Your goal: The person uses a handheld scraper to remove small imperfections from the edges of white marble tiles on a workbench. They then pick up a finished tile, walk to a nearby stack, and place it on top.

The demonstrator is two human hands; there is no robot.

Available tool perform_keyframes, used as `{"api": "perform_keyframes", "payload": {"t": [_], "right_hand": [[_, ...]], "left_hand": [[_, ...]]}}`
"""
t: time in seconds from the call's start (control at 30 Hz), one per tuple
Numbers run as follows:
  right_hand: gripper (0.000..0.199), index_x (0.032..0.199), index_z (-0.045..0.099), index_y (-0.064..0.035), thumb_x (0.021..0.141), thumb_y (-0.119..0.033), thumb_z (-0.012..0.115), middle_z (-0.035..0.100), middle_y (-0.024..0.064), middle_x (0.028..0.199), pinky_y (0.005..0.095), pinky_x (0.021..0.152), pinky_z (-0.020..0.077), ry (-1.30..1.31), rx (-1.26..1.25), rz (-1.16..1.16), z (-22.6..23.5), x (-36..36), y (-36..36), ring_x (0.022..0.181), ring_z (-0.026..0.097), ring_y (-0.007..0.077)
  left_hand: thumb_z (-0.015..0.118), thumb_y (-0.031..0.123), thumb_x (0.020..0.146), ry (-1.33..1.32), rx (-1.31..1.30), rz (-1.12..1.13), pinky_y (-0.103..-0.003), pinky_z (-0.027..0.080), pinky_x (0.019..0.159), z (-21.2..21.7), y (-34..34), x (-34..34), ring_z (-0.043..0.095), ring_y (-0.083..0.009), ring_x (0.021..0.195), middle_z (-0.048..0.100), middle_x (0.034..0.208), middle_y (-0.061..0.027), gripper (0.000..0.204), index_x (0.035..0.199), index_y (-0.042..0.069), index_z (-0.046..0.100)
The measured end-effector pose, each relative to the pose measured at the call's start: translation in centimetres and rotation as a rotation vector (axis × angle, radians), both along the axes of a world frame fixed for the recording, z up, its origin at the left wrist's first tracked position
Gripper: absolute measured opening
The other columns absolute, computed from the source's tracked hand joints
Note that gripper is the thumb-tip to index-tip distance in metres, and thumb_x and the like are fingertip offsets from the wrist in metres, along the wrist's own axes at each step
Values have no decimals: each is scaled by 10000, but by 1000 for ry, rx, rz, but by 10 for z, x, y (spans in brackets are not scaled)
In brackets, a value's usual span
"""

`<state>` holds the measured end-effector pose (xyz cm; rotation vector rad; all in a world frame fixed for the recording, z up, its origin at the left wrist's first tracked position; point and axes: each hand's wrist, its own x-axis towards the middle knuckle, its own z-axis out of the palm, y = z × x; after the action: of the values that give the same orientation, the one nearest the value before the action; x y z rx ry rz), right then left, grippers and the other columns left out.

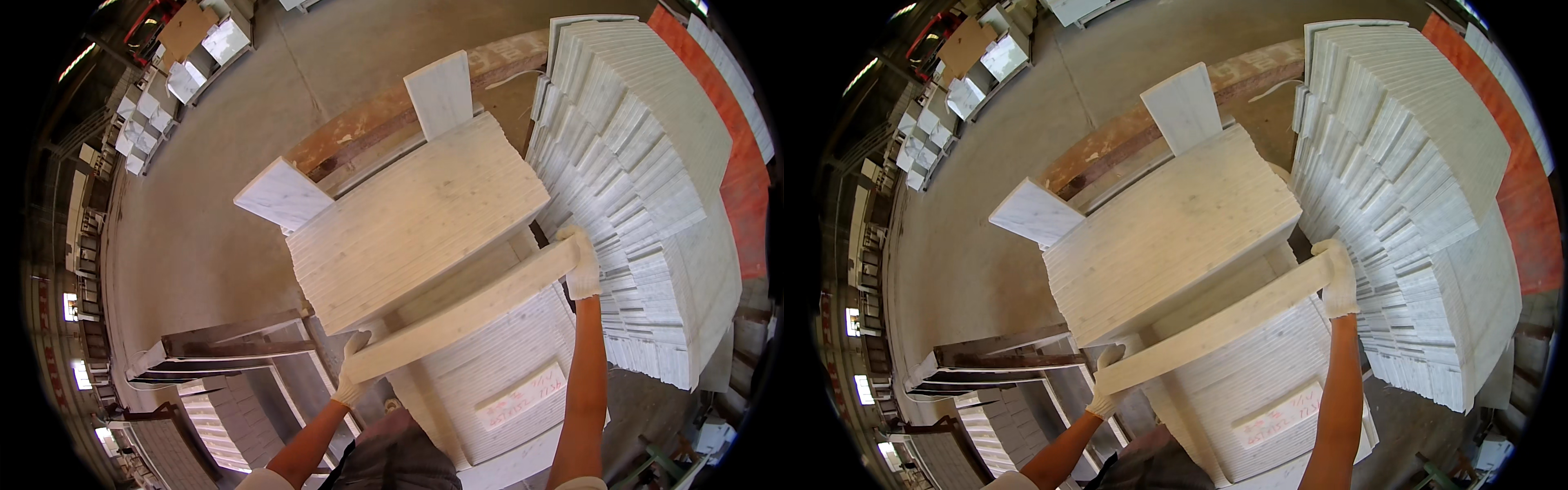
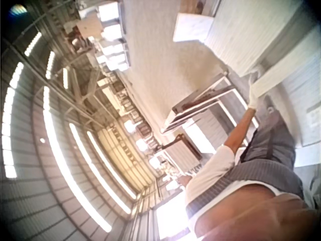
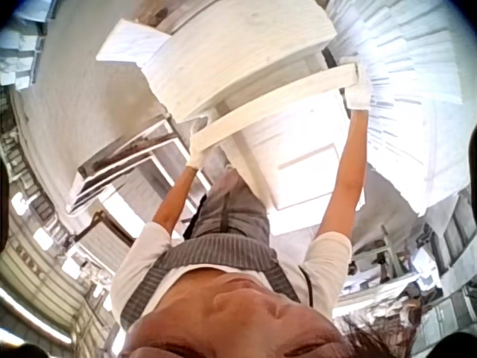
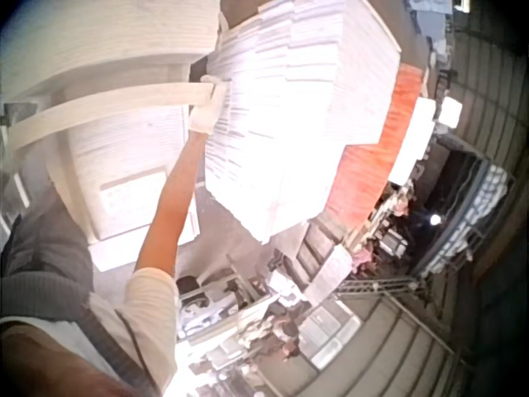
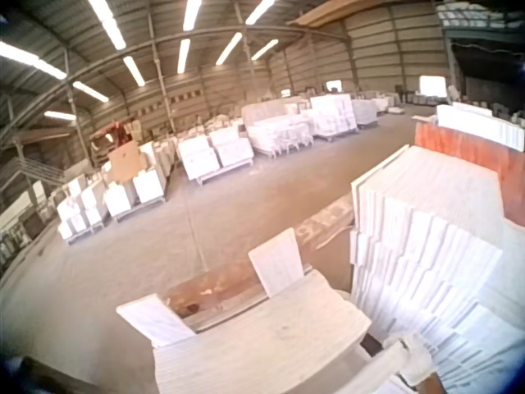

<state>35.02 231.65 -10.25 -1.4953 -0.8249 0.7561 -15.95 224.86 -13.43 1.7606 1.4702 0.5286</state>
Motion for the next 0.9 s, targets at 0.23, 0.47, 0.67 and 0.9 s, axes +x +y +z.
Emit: {"api": "perform_keyframes", "payload": {"t": [0.23,0.47,0.67,0.9], "right_hand": [[640,1126,653,45,1034,-485,308,685,114,1012,325,862,486,676,-106,204,-33,23,-3,912,629,214],[613,854,671,5,1024,-467,318,684,139,874,341,746,512,718,95,160,-48,11,4,792,634,228],[584,979,643,0,981,-530,396,674,114,953,337,755,513,794,58,-32,-68,21,-5,824,629,226],[806,1424,429,-6,939,-648,397,538,105,1371,342,1110,350,818,-312,-181,-56,-59,-179,1261,498,244]], "left_hand": [[809,197,740,95,237,-118,-325,507,921,4,-1,7,579,-277,1129,533,1263,-137,621,1278,52,536],[782,194,726,68,164,-56,-344,531,858,-3,-6,-1,603,-294,1072,554,1215,-132,536,1213,76,592],[810,236,752,119,47,-122,-352,513,871,48,16,7,601,-305,1060,562,1181,-143,518,1184,43,598],[827,213,780,-342,-852,-36,-315,452,994,104,-27,-82,529,-108,1181,562,1352,-62,636,1313,23,538]]}}
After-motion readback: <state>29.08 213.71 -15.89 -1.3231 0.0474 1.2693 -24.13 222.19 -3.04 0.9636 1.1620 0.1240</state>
